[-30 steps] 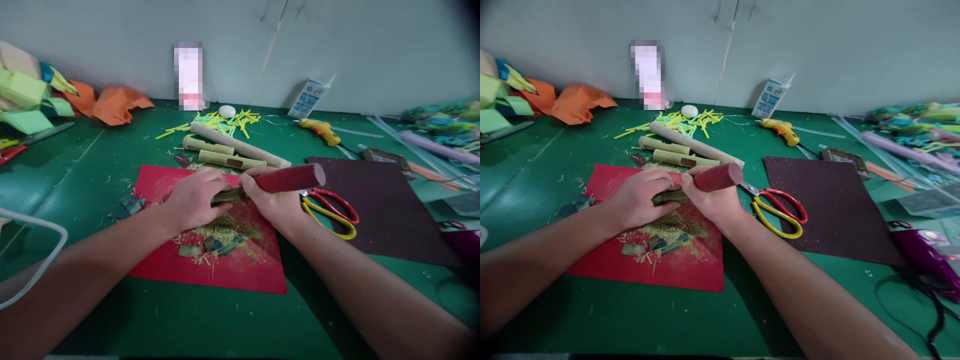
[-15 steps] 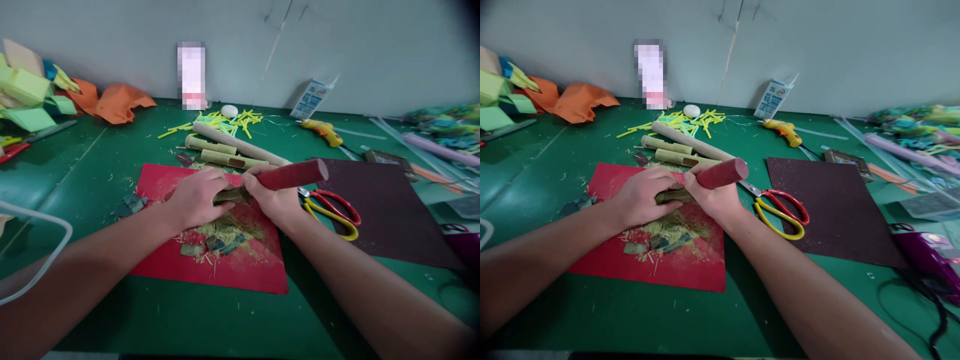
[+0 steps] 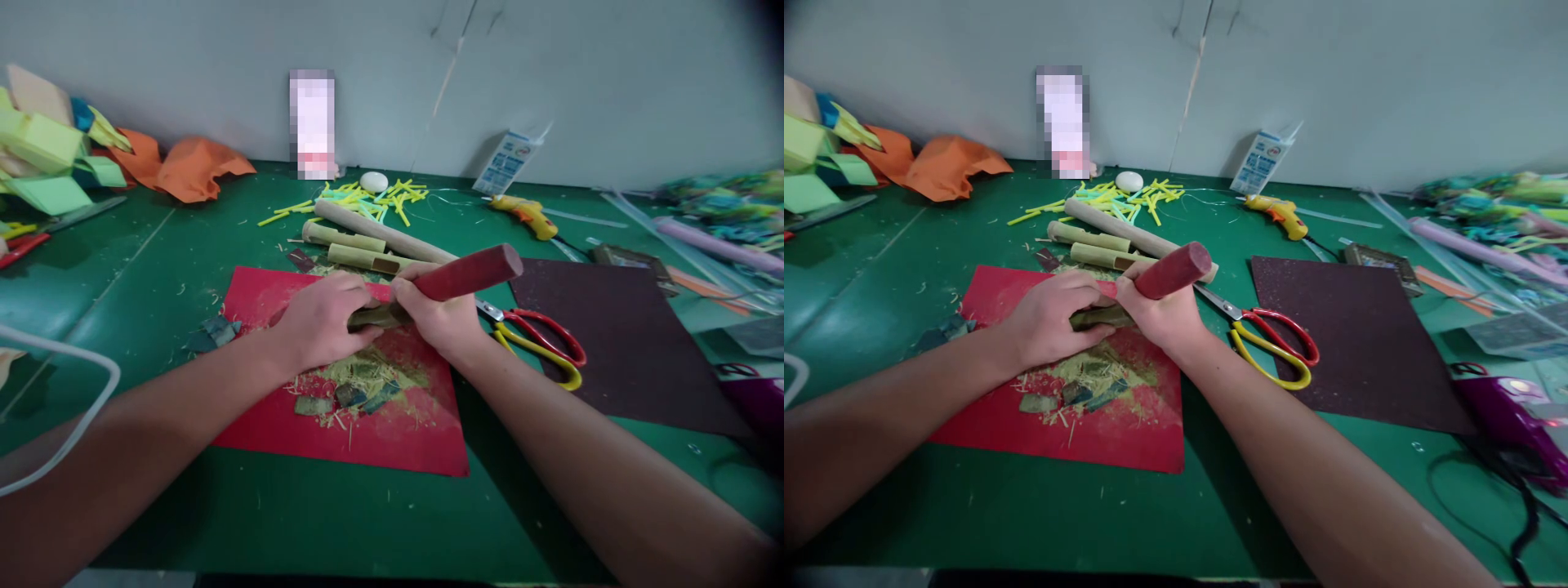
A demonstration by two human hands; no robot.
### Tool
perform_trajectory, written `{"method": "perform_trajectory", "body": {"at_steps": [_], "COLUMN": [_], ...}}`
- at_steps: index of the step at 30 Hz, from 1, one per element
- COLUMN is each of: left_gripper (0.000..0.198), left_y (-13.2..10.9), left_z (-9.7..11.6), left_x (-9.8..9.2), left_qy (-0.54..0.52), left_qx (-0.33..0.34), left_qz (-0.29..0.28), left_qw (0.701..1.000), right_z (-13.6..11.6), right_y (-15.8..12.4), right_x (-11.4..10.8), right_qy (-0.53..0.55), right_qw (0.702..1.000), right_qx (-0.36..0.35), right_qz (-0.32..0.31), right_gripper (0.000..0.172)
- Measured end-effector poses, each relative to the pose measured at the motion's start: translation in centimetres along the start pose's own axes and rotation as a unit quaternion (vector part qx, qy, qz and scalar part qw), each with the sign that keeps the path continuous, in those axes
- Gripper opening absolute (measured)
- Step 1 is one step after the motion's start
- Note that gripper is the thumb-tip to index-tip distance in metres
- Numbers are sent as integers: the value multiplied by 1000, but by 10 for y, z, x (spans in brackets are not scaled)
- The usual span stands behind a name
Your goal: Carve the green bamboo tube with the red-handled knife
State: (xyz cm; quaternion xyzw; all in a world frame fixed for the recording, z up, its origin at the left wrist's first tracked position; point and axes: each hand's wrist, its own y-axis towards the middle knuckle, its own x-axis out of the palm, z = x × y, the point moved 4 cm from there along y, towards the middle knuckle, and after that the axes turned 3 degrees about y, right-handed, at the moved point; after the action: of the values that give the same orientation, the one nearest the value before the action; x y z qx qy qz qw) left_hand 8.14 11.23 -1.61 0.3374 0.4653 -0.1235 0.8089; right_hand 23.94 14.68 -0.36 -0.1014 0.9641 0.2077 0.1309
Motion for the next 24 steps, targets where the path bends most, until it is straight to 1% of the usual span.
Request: {"method": "perform_trajectory", "body": {"at_steps": [7,11,14,16,18,21,24], "left_gripper": [17,17,24,28,27,23,21], "left_y": [0,1,2,3,4,4,5], "left_z": [0,-1,-3,-4,-5,-4,-4], "left_x": [0,1,2,3,3,3,4], "left_qy": [-2,18,34,36,35,37,44], "left_qx": [-2,-1,-2,-3,-4,-15,-38], "left_qz": [-1,5,12,12,8,3,-5], "left_qw": [1000,1000,999,999,999,999,998], "right_z": [2,0,-3,-3,-1,1,4], "right_y": [1,0,-1,-2,-2,0,3], "right_x": [1,4,9,13,14,12,13], "right_qy": [13,5,-33,-75,-91,-47,-2], "right_qw": [1000,1000,999,996,994,998,999], "right_qx": [16,12,12,33,48,36,32], "right_qz": [2,9,-8,-31,-28,16,21], "right_gripper": [20,18,20,23,24,22,19]}}
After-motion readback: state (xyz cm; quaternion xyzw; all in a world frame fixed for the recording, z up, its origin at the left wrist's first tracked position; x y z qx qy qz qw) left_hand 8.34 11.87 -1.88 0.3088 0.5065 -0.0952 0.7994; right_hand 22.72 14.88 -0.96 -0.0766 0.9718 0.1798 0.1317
